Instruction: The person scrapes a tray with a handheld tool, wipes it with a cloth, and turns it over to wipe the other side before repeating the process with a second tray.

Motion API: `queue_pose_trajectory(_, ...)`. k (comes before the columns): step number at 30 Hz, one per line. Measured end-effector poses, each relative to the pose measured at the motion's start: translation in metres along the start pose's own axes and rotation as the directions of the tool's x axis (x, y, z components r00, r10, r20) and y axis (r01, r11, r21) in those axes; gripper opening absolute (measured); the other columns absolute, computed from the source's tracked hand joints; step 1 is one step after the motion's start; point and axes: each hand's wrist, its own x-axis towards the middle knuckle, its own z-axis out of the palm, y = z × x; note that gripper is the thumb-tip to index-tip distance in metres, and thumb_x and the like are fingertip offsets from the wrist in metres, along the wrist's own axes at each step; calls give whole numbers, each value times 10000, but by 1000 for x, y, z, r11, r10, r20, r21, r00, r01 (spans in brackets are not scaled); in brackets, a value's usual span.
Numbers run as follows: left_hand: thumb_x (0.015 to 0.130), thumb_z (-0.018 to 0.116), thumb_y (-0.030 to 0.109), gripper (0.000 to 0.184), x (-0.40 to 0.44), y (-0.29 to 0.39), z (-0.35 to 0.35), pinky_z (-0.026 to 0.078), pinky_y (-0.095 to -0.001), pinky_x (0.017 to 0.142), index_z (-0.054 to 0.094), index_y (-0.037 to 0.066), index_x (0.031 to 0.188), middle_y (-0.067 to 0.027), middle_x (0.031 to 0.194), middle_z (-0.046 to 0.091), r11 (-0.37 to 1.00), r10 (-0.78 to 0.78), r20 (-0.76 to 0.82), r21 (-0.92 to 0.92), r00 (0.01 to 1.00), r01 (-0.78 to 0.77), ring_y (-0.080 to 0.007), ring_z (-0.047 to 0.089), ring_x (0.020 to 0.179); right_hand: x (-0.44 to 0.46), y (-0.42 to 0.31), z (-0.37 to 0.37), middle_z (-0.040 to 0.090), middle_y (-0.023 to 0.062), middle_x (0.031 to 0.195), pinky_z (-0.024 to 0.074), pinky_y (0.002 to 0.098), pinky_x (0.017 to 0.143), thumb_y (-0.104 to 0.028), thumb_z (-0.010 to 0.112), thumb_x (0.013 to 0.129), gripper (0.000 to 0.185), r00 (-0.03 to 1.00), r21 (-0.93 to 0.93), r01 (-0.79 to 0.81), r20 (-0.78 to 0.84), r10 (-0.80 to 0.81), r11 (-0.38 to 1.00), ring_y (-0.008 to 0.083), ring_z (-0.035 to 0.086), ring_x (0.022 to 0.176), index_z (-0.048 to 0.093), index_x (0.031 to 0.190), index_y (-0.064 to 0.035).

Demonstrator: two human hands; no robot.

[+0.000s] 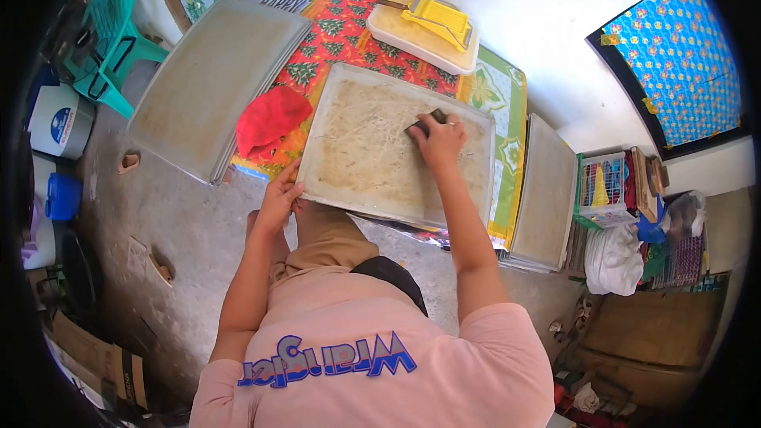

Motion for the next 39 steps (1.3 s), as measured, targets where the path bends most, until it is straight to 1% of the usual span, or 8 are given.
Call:
queue_pose_trajectory(7,933,600,68,608,0,3,1,445,-201,480,382,121,1498,-32,768,662,999,-2,-6,32,1000,2,-74,559,551,5,5,8,554,151,1122,363,479,877,-467,724,792,301,988,-5,-155,10,155,988,351,488,1036,724,1057,-324)
queue_pose_trajectory(11,934,603,73,611,0,0,-1,443,-201,478,378,121,1500,-31,767,662,1000,0,5,12,1000,0,-74,556,548,-13,-33,-7,549,150,1142,361,484,891,-472,718,795,300,989,52,84,119,-90,995,358,482,1047,717,1070,-351)
queue_pose_trajectory(16,937,608,87,615,2,-2,-3,439,-201,476,370,117,1504,-28,754,658,1000,10,21,13,1000,-10,-73,555,552,18,6,8,546,162,1224,324,515,968,-507,761,741,403,963,157,-247,150,225,956,386,462,1158,708,1109,-353)
queue_pose_trajectory(22,945,603,104,619,0,3,-3,435,-210,493,366,174,1513,-15,771,656,999,-24,30,30,999,23,-78,582,591,57,44,17,542,166,1246,348,542,958,-496,786,718,474,882,-105,-468,9,472,877,388,460,1173,685,1152,-334)
queue_pose_trajectory(29,943,612,116,605,2,-6,-5,437,-211,499,389,175,1502,-12,766,660,1000,-10,30,1,999,10,-77,584,594,64,13,23,568,148,1233,380,540,935,-457,798,713,441,991,-47,-114,60,117,992,369,505,1141,686,1118,-321)
queue_pose_trajectory(33,944,609,113,602,3,-5,-5,437,-211,498,391,175,1501,-10,764,659,1000,-1,26,-19,1000,1,-74,580,588,81,20,18,559,139,1225,367,515,944,-436,817,691,439,934,-65,-352,41,355,934,355,478,1143,688,1098,-339)
queue_pose_trajectory(37,943,609,109,604,2,-7,-5,436,-210,495,390,177,1502,-9,758,656,1000,-7,24,-10,1000,8,-73,574,575,65,-14,21,522,142,1275,363,497,936,-447,818,688,441,997,-51,-60,52,62,997,348,468,1142,691,1095,-333)
queue_pose_trajectory(39,942,610,106,606,2,-5,-5,436,-210,495,390,177,1502,-10,758,655,1000,-12,26,-5,1000,12,-73,572,570,70,-8,27,538,158,1262,359,501,959,-458,815,688,445,991,-40,-129,29,130,991,357,473,1141,693,1096,-329)
